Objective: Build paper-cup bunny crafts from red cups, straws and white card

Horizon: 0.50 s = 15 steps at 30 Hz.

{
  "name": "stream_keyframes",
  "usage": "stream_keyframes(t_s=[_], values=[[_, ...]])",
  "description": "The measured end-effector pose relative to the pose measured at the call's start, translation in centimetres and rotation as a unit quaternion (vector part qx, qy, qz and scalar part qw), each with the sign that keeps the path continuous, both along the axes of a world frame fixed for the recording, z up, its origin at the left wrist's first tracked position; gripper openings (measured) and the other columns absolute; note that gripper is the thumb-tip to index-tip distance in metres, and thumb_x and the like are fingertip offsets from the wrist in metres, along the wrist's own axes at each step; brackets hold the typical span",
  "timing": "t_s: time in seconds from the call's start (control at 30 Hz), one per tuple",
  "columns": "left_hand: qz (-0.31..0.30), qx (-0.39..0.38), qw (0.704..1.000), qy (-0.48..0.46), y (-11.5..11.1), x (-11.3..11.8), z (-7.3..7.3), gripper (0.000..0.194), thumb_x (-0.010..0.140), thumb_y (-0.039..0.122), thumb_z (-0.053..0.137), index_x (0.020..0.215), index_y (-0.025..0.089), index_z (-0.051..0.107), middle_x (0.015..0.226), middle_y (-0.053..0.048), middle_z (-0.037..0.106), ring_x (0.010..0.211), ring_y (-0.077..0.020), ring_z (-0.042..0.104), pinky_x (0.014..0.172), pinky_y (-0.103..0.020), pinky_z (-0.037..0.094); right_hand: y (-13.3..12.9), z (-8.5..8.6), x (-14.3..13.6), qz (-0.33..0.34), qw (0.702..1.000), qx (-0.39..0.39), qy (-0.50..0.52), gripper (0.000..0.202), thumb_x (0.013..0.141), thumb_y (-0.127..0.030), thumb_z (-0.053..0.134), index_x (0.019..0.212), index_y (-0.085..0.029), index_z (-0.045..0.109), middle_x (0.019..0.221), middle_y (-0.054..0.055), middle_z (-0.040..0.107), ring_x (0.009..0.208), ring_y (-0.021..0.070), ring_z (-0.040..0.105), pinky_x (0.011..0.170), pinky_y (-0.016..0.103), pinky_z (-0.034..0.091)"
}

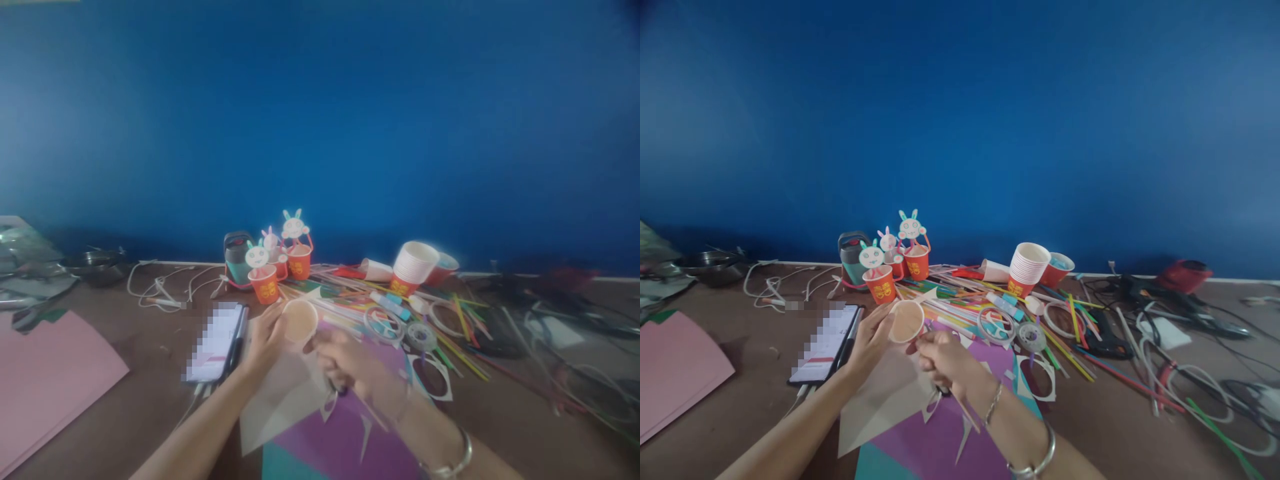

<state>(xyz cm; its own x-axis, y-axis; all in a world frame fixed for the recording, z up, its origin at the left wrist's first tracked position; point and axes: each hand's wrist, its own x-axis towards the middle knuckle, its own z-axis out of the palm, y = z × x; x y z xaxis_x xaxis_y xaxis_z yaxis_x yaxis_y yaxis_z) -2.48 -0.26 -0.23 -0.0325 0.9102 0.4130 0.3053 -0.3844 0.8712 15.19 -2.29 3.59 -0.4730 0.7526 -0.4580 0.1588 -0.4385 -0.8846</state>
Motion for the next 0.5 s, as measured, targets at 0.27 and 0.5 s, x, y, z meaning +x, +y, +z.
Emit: stream_keyframes(t_s=[0.27,0.5], values=[[-0.006,-0.001,1.000,0.005,0.4,0.0,-0.5,0.030,0.090,0.029,0.047,0.101,0.017,0.072,0.102,-0.009,0.070,0.101,-0.0241,0.061,0.085,-0.032,0.047,-0.2,-0.8,-0.4,-0.067,0.981,0.159,-0.089,0.010,0.083,-0.021,0.053,0.074,-0.019,0.057,0.051,-0.004,0.042,0.043,0.0092,0.035,0.044,0.022,0.022],[0.005,-0.001,1.000,0.002,0.1,0.2,-0.2,0.030,0.089,0.030,0.047,0.100,0.017,0.072,0.104,-0.010,0.070,0.101,-0.0236,0.062,0.087,-0.032,0.047,-0.2,-0.5,-0.4,-0.055,0.995,0.073,-0.050,0.017,0.088,-0.021,0.048,0.075,-0.018,0.057,0.050,-0.006,0.039,0.038,0.0065,0.028,0.040,0.021,0.017]])
